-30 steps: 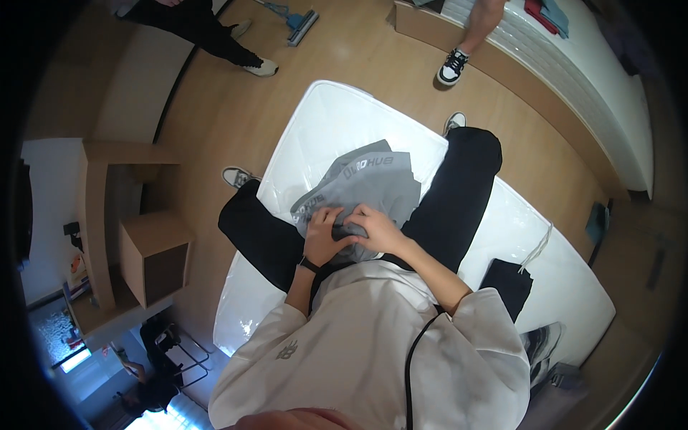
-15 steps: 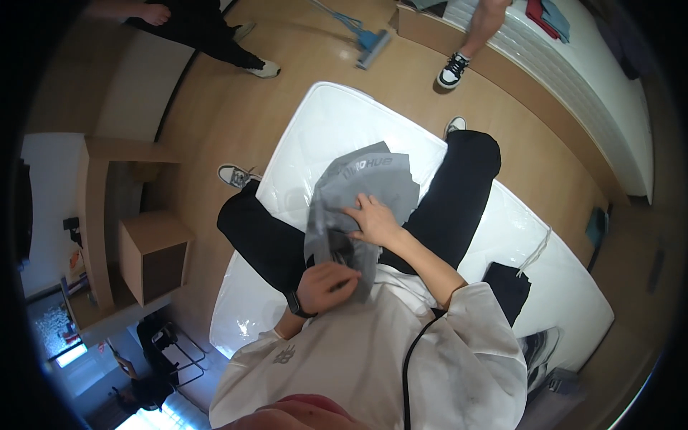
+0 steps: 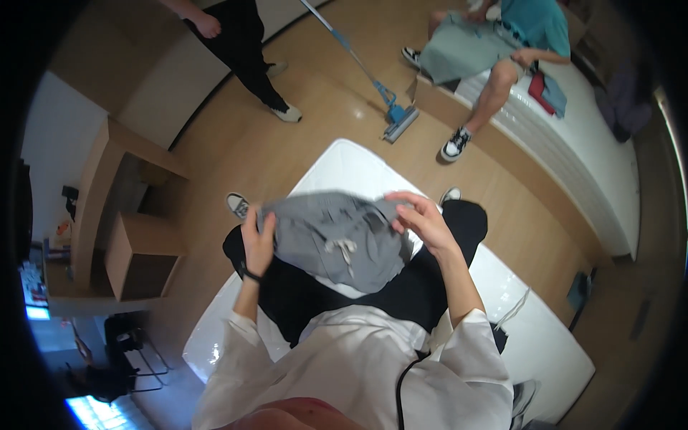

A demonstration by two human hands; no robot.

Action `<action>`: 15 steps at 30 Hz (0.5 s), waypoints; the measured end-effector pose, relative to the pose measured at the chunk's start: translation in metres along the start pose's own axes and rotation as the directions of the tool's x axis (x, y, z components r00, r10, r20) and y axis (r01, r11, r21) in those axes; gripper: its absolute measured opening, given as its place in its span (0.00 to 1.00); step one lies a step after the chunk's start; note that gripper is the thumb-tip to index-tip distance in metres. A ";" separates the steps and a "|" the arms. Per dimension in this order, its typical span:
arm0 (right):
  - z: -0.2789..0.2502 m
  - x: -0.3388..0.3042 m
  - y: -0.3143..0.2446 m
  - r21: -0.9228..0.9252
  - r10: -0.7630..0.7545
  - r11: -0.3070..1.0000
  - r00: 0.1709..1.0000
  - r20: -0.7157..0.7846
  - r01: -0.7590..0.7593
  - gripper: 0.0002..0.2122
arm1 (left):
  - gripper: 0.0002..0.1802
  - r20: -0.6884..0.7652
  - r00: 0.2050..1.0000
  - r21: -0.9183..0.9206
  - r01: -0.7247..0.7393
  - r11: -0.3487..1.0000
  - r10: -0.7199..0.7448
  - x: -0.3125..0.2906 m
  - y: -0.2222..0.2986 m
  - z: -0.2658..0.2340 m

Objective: The person folds several pairs of shorts and a shirt by hand on a white surface, while another person mops the floor in the background.

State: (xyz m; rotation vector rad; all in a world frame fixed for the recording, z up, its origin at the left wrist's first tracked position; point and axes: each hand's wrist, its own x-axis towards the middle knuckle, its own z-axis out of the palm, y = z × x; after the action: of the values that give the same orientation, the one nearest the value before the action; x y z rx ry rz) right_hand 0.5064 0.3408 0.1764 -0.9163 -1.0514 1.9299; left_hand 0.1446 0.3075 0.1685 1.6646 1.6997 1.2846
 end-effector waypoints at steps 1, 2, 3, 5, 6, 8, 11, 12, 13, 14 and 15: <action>0.015 0.015 -0.020 -0.130 -0.125 0.984 0.992 -0.027 0.120 0.22 | 0.10 -0.066 0.997 -0.108 -0.033 0.994 0.026 0.030 0.004 0.000; 0.019 0.029 -0.040 -0.188 -0.223 0.958 0.975 -0.017 0.216 0.22 | 0.09 -0.086 0.995 -0.260 -0.075 0.963 0.054 0.062 0.015 0.003; 0.025 0.047 -0.060 -0.232 -0.320 0.921 0.947 0.009 0.313 0.23 | 0.09 -0.113 0.990 -0.391 -0.122 0.912 0.084 0.091 0.033 -0.004; 0.046 0.075 -0.108 -0.224 -0.517 0.840 0.854 -0.062 0.493 0.24 | 0.07 -0.181 0.968 -0.408 -0.237 0.882 0.176 0.139 0.062 -0.020; 0.055 0.084 -0.131 -0.258 -0.619 0.771 0.781 -0.085 0.583 0.24 | 0.07 -0.246 0.939 -0.401 -0.323 0.857 0.239 0.157 0.081 -0.026; 0.082 0.080 -0.179 -0.254 -0.761 0.644 0.637 -0.121 0.722 0.22 | 0.08 -0.365 0.865 -0.367 -0.474 0.800 0.345 0.174 0.124 -0.049; 0.103 0.058 -0.215 -0.453 -0.921 0.380 0.374 -0.107 0.807 0.13 | 0.08 -0.457 0.787 -0.367 -0.591 0.718 0.414 0.175 0.165 -0.071; 0.103 0.051 -0.215 -0.451 -0.924 0.372 0.369 -0.098 0.811 0.13 | 0.08 -0.478 0.759 -0.343 -0.624 0.702 0.442 0.168 0.172 -0.076; 0.099 0.043 -0.211 -0.529 -0.938 0.332 0.335 -0.094 0.781 0.11 | 0.09 -0.493 0.735 -0.325 -0.652 0.685 0.465 0.161 0.173 -0.075; 0.096 0.035 -0.207 -0.603 -0.950 0.291 0.300 -0.088 0.743 0.10 | 0.09 -0.525 0.722 -0.310 -0.656 0.688 0.452 0.153 0.168 -0.071; 0.097 0.029 -0.199 -0.594 -0.951 0.286 0.298 -0.082 0.751 0.10 | 0.09 -0.530 0.714 -0.298 -0.662 0.688 0.457 0.143 0.166 -0.073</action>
State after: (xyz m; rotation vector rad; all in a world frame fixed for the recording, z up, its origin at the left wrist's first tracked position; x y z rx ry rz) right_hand 0.4641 0.4085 0.3851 -0.6632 -1.3454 0.4542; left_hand 0.1471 0.3935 0.3827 1.7469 0.8909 2.2897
